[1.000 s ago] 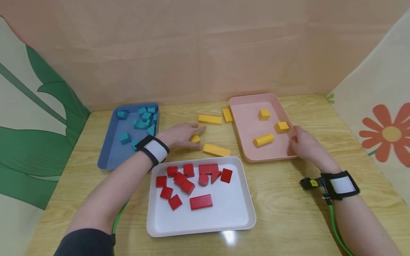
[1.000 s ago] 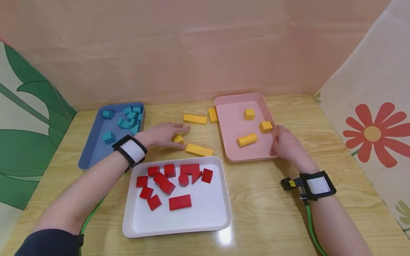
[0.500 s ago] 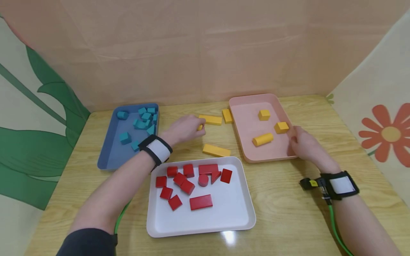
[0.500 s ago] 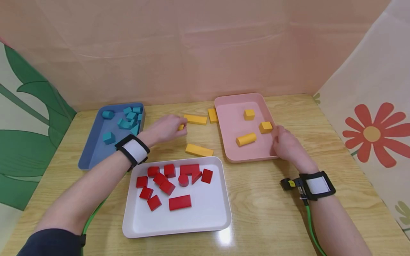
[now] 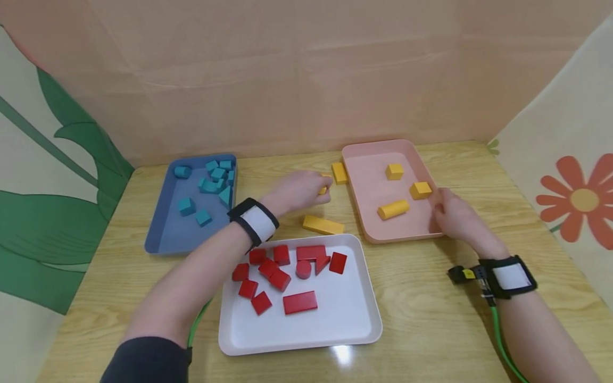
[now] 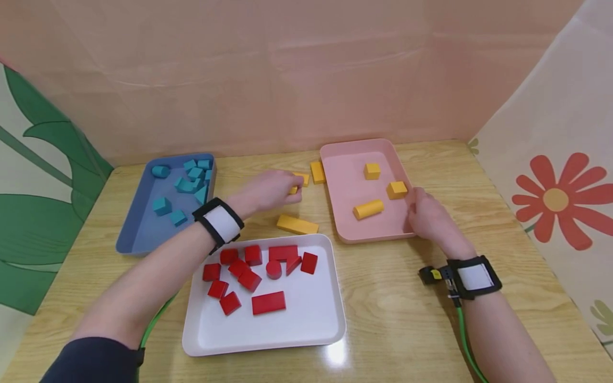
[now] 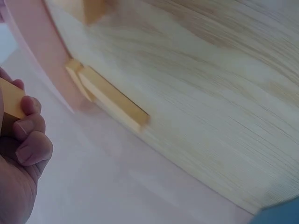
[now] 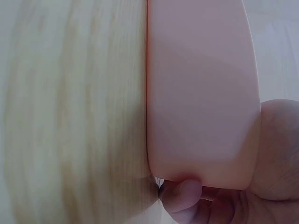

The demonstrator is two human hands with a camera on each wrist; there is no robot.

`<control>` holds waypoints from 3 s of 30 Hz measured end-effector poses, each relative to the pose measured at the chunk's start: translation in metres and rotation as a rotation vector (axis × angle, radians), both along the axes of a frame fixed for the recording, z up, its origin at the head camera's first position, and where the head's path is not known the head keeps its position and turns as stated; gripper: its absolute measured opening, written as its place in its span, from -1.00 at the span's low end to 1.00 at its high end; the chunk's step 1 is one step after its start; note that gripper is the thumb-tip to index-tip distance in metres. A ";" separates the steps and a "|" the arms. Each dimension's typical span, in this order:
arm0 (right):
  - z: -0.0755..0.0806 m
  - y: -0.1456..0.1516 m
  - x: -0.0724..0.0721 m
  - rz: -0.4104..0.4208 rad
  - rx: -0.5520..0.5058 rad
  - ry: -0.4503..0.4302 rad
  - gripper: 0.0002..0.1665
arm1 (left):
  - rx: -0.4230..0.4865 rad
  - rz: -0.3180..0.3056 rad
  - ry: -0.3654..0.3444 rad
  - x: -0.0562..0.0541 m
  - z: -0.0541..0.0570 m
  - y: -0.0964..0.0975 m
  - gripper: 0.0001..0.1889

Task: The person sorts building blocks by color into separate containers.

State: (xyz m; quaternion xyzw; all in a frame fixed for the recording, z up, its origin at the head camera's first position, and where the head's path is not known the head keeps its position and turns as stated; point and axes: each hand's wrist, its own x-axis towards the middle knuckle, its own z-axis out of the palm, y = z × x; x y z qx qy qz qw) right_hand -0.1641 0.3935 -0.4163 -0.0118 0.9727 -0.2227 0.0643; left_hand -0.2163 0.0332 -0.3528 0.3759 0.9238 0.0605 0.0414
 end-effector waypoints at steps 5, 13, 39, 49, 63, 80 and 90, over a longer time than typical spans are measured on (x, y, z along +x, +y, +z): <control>0.001 0.000 0.000 -0.003 0.001 -0.010 -0.40 | -0.009 -0.082 -0.025 0.006 -0.001 0.033 -0.70; 0.004 -0.005 0.001 -0.016 -0.002 -0.036 -0.37 | -0.013 -0.223 0.007 0.024 -0.001 0.082 -0.80; 0.005 -0.004 0.001 0.006 -0.010 -0.010 -0.51 | -0.099 -0.244 0.104 0.029 -0.018 0.072 -0.02; 0.004 -0.003 0.002 -0.017 -0.018 -0.027 -0.49 | -0.159 -0.188 0.086 0.021 -0.015 0.056 -0.05; 0.005 -0.005 0.003 -0.013 -0.034 -0.054 -0.43 | -0.187 -0.162 0.014 0.012 -0.023 0.013 -0.04; 0.003 -0.002 0.001 -0.004 -0.021 -0.041 -0.43 | -0.187 -0.159 -0.118 0.010 -0.028 0.000 -0.39; 0.003 -0.003 0.000 -0.006 -0.018 -0.036 -0.42 | 0.034 0.061 -0.239 0.005 -0.022 0.001 -0.35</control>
